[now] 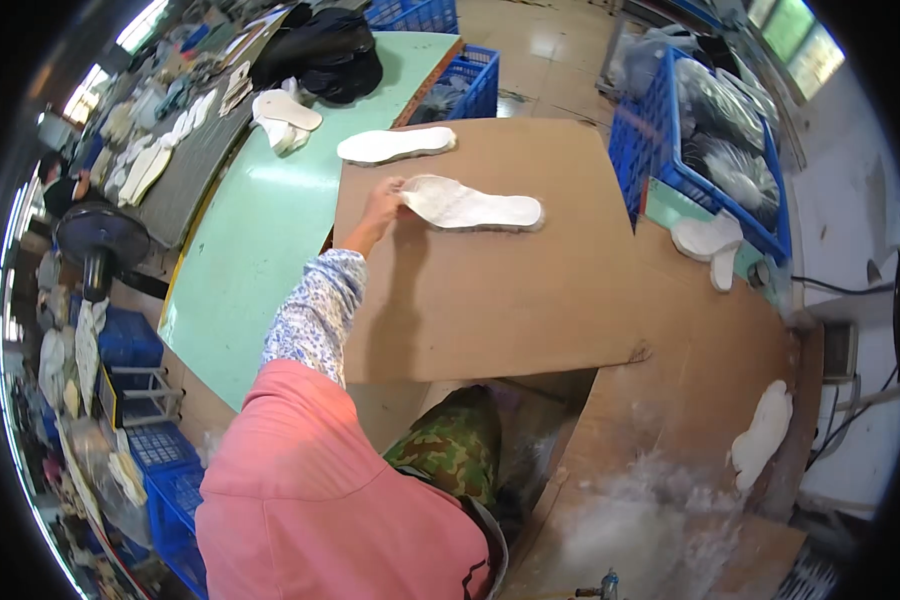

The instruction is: Applying a fibrous coating or glue to shoe insoles using an air spray gun and organizing them on a cardboard sheet.

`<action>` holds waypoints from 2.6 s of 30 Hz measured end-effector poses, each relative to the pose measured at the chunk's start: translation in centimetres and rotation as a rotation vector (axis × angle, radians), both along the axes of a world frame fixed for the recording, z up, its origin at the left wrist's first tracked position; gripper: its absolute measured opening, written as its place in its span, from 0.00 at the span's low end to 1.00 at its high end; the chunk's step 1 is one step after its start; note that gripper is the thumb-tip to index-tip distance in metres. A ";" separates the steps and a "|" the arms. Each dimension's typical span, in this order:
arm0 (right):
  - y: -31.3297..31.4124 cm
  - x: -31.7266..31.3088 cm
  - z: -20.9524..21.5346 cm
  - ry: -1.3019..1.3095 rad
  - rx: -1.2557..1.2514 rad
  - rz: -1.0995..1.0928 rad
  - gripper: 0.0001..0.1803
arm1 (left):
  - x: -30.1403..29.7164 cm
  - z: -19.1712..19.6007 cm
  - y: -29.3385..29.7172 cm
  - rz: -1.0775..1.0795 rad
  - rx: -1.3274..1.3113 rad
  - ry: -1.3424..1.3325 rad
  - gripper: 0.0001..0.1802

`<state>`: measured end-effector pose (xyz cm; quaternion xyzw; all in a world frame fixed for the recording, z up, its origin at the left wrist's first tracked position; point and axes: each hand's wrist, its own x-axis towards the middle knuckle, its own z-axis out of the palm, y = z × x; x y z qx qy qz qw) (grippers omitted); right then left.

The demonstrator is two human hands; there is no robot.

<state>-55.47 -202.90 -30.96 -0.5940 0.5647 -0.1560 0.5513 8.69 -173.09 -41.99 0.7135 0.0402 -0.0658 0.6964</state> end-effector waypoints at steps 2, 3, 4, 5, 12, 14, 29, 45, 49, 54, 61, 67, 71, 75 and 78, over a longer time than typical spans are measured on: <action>-0.9 1.3 0.3 0.041 0.015 0.041 0.21 | 2.1 -0.8 3.9 0.146 0.086 -0.058 0.18; -1.4 1.9 0.4 0.058 0.027 0.062 0.20 | 3.7 -1.2 6.6 0.149 0.121 -0.120 0.18; -2.1 2.2 0.6 0.073 0.046 0.089 0.20 | 4.6 -1.2 9.0 0.276 0.237 -0.109 0.18; -2.2 2.6 0.8 0.105 0.049 0.090 0.20 | 5.1 -1.3 9.4 0.351 0.301 -0.067 0.17; -2.7 2.6 4.8 0.278 0.113 0.091 0.19 | 4.7 0.0 10.7 0.552 1.209 -0.033 0.15; -2.9 2.5 5.3 0.283 0.127 0.078 0.19 | 4.5 1.2 10.0 0.527 1.157 0.070 0.17; 1.8 -5.8 5.9 0.229 0.118 -0.467 0.21 | 1.5 -2.3 -2.4 -0.052 1.320 -0.472 0.10; 1.9 -7.0 5.3 0.256 0.239 -0.427 0.24 | -3.3 1.1 3.7 0.399 1.121 -0.571 0.14; -1.2 -5.2 3.1 0.069 0.188 -0.596 0.20 | -5.0 -2.0 8.1 0.128 1.058 -0.640 0.09; -2.1 -9.0 0.8 -0.079 0.196 -0.636 0.17 | -10.3 1.0 5.3 -0.196 0.795 -0.275 0.11; 1.5 -19.2 -4.5 0.089 0.241 -0.684 0.21 | -19.3 2.6 -4.5 -0.452 0.305 0.145 0.10; 5.5 -28.9 -10.7 -0.064 0.237 -0.713 0.19 | -23.4 3.9 -13.6 -0.813 -0.520 0.745 0.38; 2.8 -31.8 -12.0 0.807 0.070 -0.182 0.27 | -23.4 4.6 -13.6 -0.752 -0.729 0.806 0.40; -1.8 -24.1 -11.5 1.196 -0.473 -0.116 0.28 | -22.0 5.8 -9.9 -0.708 -0.841 0.753 0.41; -5.6 -5.4 -10.2 0.373 -0.519 -0.134 0.23 | -20.2 6.5 -5.8 -0.680 -0.832 0.674 0.42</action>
